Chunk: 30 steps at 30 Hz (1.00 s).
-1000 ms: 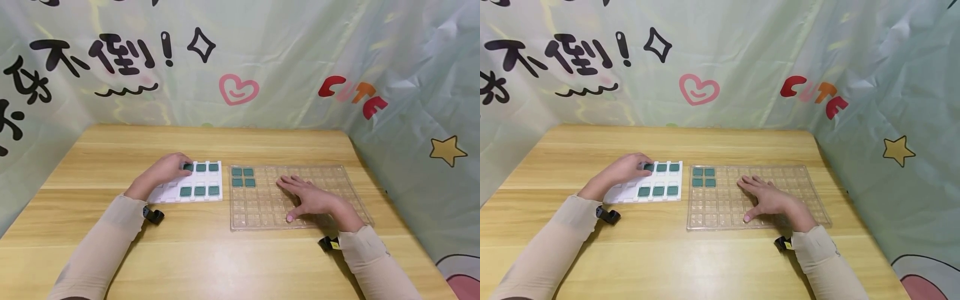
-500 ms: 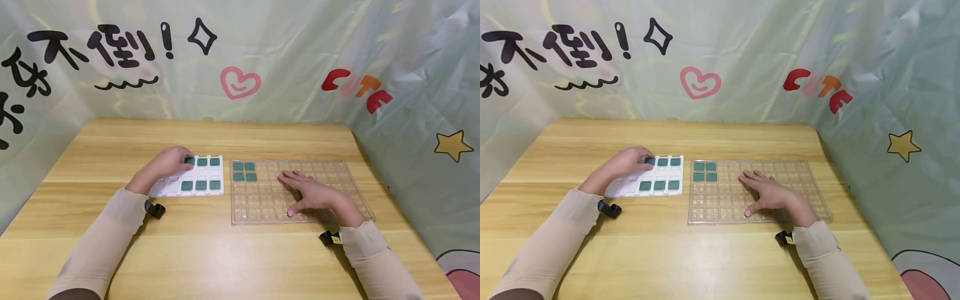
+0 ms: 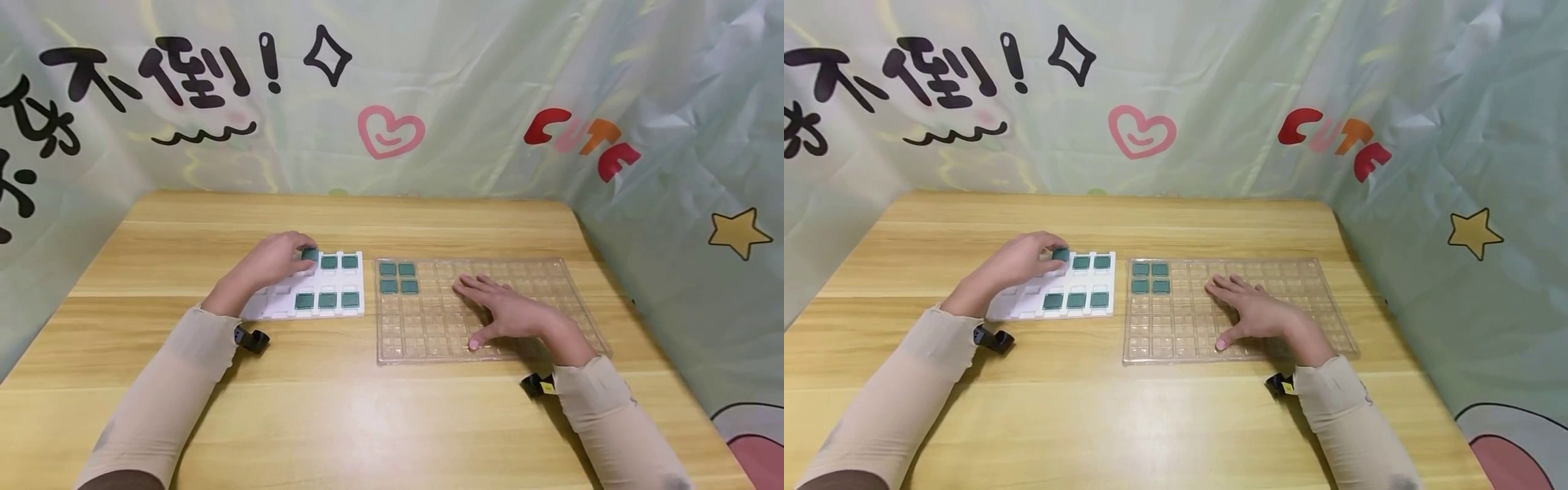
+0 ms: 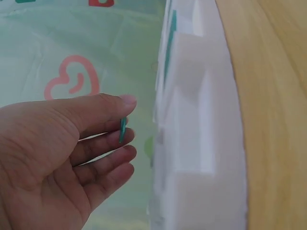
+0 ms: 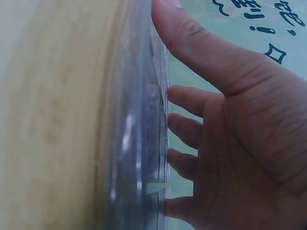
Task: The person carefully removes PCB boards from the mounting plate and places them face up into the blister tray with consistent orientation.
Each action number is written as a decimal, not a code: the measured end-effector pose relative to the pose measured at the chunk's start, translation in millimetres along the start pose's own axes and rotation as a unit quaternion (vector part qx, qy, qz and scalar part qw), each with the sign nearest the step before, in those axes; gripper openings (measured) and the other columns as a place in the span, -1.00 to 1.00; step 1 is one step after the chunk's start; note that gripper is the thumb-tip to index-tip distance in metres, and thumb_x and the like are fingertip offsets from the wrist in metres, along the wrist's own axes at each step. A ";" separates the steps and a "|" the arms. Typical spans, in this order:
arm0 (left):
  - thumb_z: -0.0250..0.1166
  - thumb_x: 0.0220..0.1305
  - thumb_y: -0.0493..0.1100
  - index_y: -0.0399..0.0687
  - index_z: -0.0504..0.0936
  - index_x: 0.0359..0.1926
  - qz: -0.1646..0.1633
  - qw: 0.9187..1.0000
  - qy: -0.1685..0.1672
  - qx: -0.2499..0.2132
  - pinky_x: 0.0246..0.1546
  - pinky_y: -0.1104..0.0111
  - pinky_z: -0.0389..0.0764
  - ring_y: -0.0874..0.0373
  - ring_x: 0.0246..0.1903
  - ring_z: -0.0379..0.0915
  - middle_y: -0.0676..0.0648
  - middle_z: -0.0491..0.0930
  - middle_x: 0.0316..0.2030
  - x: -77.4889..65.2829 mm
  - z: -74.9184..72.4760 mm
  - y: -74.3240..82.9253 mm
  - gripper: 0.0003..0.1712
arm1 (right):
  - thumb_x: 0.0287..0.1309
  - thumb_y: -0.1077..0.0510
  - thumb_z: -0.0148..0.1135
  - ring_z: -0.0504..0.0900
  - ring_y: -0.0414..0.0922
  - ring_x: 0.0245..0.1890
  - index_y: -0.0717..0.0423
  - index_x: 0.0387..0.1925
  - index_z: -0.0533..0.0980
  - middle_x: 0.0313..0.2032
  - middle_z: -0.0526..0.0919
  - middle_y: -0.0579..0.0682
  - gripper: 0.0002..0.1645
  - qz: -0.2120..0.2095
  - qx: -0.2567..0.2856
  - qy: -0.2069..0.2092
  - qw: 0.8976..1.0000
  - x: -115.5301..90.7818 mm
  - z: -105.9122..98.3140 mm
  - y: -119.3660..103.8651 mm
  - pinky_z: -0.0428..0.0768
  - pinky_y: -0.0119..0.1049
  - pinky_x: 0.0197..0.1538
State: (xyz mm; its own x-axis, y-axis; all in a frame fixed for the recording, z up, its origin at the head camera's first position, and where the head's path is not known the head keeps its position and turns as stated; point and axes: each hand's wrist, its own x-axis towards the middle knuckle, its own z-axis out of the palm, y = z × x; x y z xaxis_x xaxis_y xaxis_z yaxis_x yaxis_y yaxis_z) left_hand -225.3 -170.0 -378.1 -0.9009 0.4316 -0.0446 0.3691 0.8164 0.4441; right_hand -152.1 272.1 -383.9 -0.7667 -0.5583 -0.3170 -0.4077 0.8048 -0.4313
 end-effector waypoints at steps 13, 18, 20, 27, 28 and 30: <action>0.34 0.29 -0.13 -0.20 0.57 0.16 0.018 1.000 0.023 0.006 0.06 0.03 0.48 -0.08 -0.02 0.49 -0.18 0.57 0.04 -2.3 -5.9 18.7 -0.55 | -0.22 -0.41 0.45 -0.28 0.23 0.48 -0.01 0.54 0.00 0.53 -0.16 0.10 0.39 -0.001 0.002 0.003 1.000 -1.4 -0.7 2.4 -0.20 0.42 0.31; 0.35 0.29 -0.12 -0.20 0.57 0.14 0.024 0.999 0.030 0.009 0.06 0.03 0.48 -0.09 -0.01 0.49 -0.18 0.57 0.03 -6.7 -6.9 24.8 -0.55 | -0.22 -0.40 0.45 -0.29 0.24 0.48 0.00 0.54 -0.01 0.53 -0.16 0.11 0.39 0.001 0.001 0.000 1.000 -0.7 -2.1 1.2 -0.21 0.41 0.32; 0.35 0.29 -0.12 -0.20 0.57 0.14 0.029 0.999 0.032 0.010 0.07 0.03 0.48 -0.10 0.01 0.49 -0.17 0.56 0.04 -7.0 -7.1 28.2 -0.55 | -0.21 -0.40 0.44 -0.30 0.25 0.48 0.00 0.54 -0.01 0.53 -0.16 0.12 0.38 0.001 0.000 -0.001 1.000 -0.6 -2.8 0.9 -0.22 0.41 0.32; 0.38 0.27 -0.10 -0.18 0.59 0.13 0.047 0.998 0.031 0.017 0.06 0.05 0.49 -0.07 0.01 0.50 -0.14 0.58 0.02 -3.0 -6.5 42.4 -0.55 | -0.20 -0.40 0.43 -0.31 0.25 0.48 0.03 0.54 -0.01 0.53 -0.16 0.13 0.38 0.001 0.004 -0.002 1.000 -0.8 -2.1 1.7 -0.23 0.41 0.32; 0.38 0.26 -0.10 -0.18 0.60 0.13 0.050 0.998 0.031 0.017 0.05 0.05 0.49 -0.06 0.00 0.51 -0.13 0.58 0.01 -2.5 -6.1 44.2 -0.55 | -0.20 -0.40 0.43 -0.31 0.26 0.48 0.03 0.54 0.00 0.52 -0.16 0.13 0.38 -0.001 0.004 -0.001 1.000 -1.0 -1.6 2.0 -0.22 0.41 0.32; 0.39 0.26 -0.10 -0.16 0.60 0.12 0.056 0.998 0.029 0.015 0.03 0.07 0.50 -0.05 -0.01 0.51 -0.12 0.59 0.01 -1.2 -5.1 47.9 -0.56 | -0.21 -0.40 0.44 -0.30 0.26 0.48 0.03 0.54 0.00 0.52 -0.15 0.13 0.39 -0.001 0.007 0.000 1.000 -1.4 -1.0 2.1 -0.22 0.41 0.32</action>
State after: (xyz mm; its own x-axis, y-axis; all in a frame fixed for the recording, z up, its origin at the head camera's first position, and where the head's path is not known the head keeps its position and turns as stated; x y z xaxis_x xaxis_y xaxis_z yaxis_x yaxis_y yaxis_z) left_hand -207.7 -133.3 -352.2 -0.8655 0.4978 0.0567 0.4736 0.7758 0.4169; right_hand -152.4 274.8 -383.6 -0.7660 -0.5600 -0.3158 -0.4022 0.8006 -0.4441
